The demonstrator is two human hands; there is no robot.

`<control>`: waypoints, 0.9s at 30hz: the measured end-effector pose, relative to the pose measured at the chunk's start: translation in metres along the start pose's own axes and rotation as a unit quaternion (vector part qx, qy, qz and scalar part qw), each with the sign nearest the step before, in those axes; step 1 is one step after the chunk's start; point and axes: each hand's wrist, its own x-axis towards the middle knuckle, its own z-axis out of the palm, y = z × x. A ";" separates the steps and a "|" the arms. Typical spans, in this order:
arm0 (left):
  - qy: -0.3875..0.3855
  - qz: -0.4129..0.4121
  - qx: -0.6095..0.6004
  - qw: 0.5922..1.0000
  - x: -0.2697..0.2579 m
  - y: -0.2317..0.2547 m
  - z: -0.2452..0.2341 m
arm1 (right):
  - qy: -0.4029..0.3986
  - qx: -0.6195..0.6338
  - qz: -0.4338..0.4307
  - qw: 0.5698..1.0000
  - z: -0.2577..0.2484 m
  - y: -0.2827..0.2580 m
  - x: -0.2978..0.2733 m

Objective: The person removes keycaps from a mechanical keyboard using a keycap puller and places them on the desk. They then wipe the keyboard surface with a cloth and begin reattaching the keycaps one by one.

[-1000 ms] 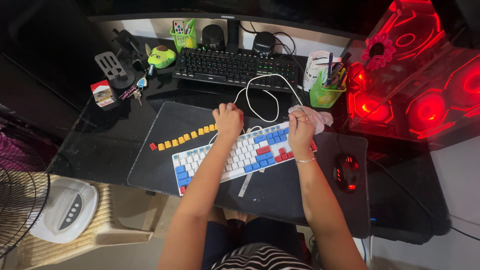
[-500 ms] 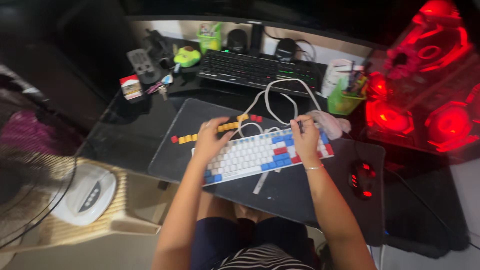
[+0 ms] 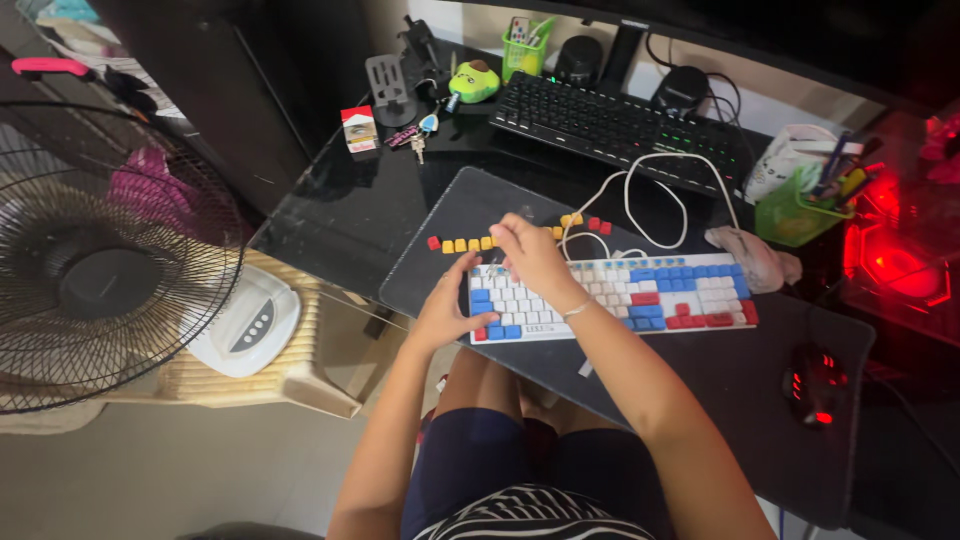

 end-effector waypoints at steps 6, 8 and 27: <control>0.001 -0.019 0.000 1.000 0.000 -0.001 -0.001 | -0.048 -0.092 0.033 0.994 0.025 -0.022 0.018; -0.001 -0.027 0.000 1.000 0.000 -0.001 -0.002 | -0.058 -0.089 0.039 0.994 0.030 -0.022 0.019; 0.052 0.015 -0.061 0.997 -0.001 -0.013 -0.004 | 0.024 -0.068 -0.223 0.972 0.045 0.046 -0.028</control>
